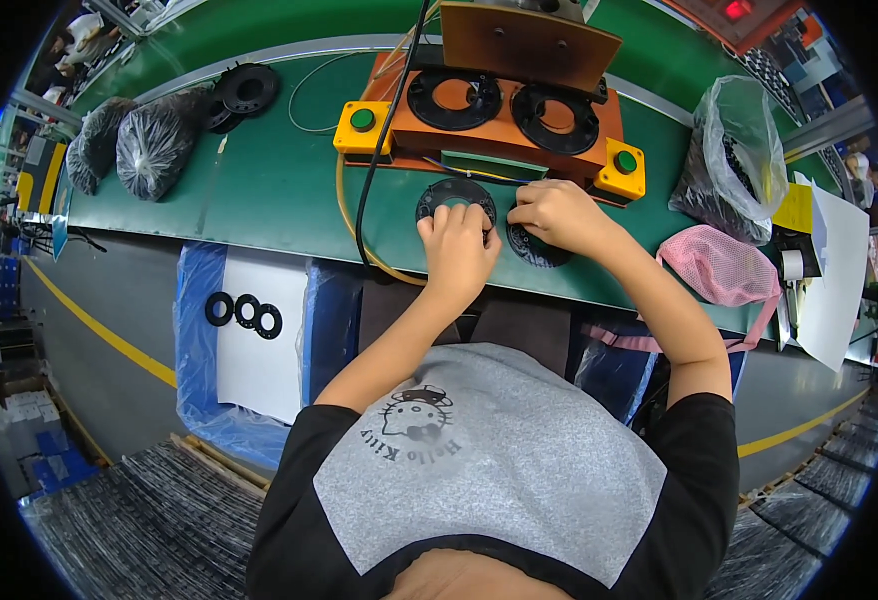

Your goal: The person assembles circular base components by attaching small parts from a bag onto the rings by hand, loads the assembled components into a press machine, operates the machine using push buttons, and places the finished parts into a storage bin.

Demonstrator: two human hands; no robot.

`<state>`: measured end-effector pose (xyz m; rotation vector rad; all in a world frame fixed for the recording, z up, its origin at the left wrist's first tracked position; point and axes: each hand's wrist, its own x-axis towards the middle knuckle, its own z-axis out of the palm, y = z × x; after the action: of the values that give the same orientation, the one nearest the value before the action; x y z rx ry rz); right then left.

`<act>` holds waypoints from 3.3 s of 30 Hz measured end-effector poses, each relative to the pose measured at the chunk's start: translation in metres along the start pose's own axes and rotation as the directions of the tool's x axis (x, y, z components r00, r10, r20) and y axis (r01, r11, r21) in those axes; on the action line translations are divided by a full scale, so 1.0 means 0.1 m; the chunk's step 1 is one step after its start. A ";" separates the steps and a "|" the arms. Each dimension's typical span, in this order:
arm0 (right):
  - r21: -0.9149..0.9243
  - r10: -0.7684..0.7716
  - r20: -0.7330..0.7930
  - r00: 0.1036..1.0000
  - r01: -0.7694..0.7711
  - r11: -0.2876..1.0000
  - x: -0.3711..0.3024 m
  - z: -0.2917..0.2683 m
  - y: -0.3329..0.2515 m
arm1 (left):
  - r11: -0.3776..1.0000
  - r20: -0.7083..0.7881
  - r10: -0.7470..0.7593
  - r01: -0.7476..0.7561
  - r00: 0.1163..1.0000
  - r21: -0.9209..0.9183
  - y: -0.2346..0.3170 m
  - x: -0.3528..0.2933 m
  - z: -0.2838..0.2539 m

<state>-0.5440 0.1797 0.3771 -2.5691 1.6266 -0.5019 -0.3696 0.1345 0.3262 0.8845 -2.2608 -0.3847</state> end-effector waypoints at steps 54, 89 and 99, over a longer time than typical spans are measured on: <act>0.162 0.499 -0.167 0.851 -0.475 0.865 -0.21 0.25 -0.48 | 0.990 0.164 -0.128 0.115 0.978 0.084 0.05 0.02 -0.08; 0.403 0.781 -0.431 0.451 -0.678 0.614 -0.71 0.41 -0.59 | 0.965 0.240 -0.143 0.189 0.960 -0.183 -0.57 -0.06 -0.66; 0.387 0.763 -0.438 0.475 -0.667 0.637 -0.80 0.37 -0.65 | 0.957 0.194 0.003 0.053 0.981 -0.284 -0.62 -0.05 -0.61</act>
<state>-0.5072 0.2747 0.3372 -1.3809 2.4896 -1.3024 -0.2951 0.0912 0.3392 0.7505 -2.2898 -0.8209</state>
